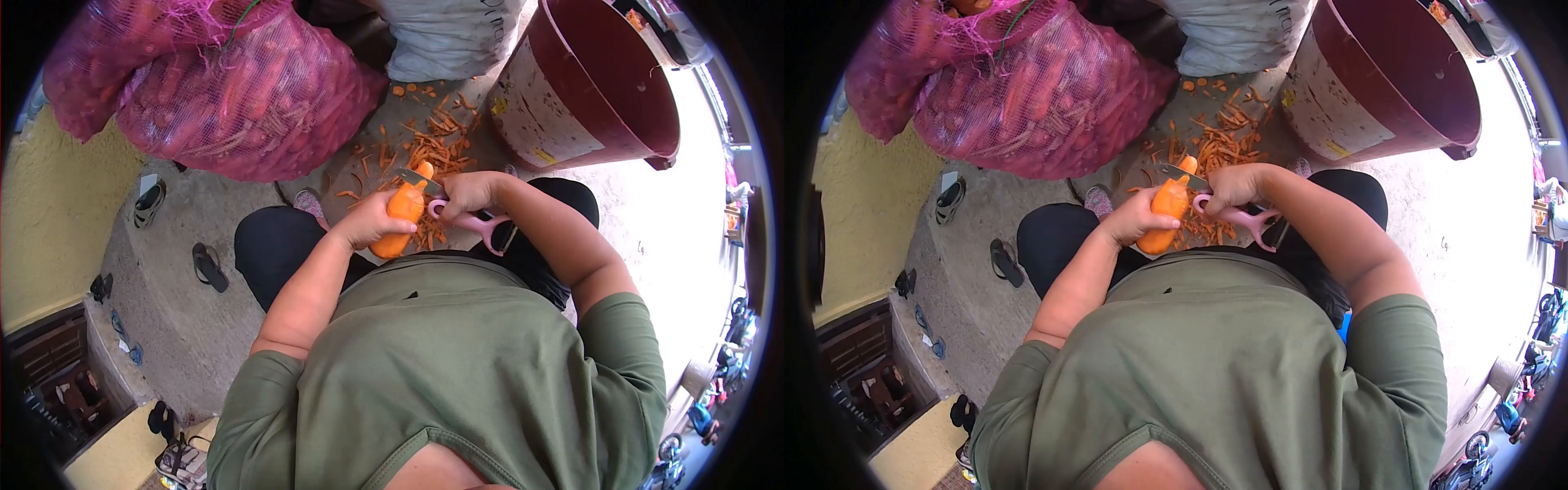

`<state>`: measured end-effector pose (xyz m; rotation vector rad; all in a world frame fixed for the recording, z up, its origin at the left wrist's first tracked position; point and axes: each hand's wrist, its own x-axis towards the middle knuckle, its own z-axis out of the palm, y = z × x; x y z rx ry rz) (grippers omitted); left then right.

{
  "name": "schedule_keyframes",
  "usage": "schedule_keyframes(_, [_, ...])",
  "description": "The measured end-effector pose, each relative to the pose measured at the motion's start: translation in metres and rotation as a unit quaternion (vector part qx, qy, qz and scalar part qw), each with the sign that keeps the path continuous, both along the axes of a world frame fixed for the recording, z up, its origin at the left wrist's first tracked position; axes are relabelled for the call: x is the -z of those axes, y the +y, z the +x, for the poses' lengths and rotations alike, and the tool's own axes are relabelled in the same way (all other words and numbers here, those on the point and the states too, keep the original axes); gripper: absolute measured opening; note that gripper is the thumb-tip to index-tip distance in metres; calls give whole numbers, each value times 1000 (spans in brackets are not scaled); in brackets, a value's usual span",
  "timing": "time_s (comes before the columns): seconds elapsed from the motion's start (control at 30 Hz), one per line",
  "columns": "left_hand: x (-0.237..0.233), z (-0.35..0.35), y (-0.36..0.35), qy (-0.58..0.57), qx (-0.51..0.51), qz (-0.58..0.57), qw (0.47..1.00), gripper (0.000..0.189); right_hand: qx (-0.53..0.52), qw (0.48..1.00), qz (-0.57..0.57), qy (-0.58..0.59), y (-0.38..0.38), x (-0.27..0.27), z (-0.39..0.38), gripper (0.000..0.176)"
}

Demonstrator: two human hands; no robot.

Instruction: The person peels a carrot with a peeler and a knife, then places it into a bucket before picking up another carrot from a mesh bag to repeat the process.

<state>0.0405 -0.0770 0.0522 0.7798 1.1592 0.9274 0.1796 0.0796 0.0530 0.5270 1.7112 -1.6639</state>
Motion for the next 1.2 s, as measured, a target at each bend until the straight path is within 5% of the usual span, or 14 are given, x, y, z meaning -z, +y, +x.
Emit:
schedule_keyframes(0.1, [-6,-2,0,-74,13,-79,994,45,-35,998,-21,-43,0,-10,-2,27])
schedule_keyframes(0.2, [3,0,2,-110,-24,-110,988,42,64,991,-98,-69,-3,1,1,21])
schedule_keyframes(0.4, [11,-9,7,-43,-71,-146,986,52,181,962,-197,-47,-5,32,7,19])
schedule_keyframes(0.53, [8,11,1,82,-62,-15,995,53,180,963,-191,-61,-5,23,7,16])
schedule_keyframes(0.63, [12,11,2,307,-49,22,950,53,152,973,-152,-79,-3,21,6,14])
schedule_keyframes(0.83, [9,15,6,409,-103,21,907,47,95,985,-116,-87,-2,20,0,15])
schedule_keyframes(1.03, [9,12,7,418,-74,-24,905,44,81,990,-91,-73,-7,24,-5,16])
schedule_keyframes(1.2, [29,7,3,213,-73,-47,973,43,50,992,-110,-30,-11,24,-5,17])
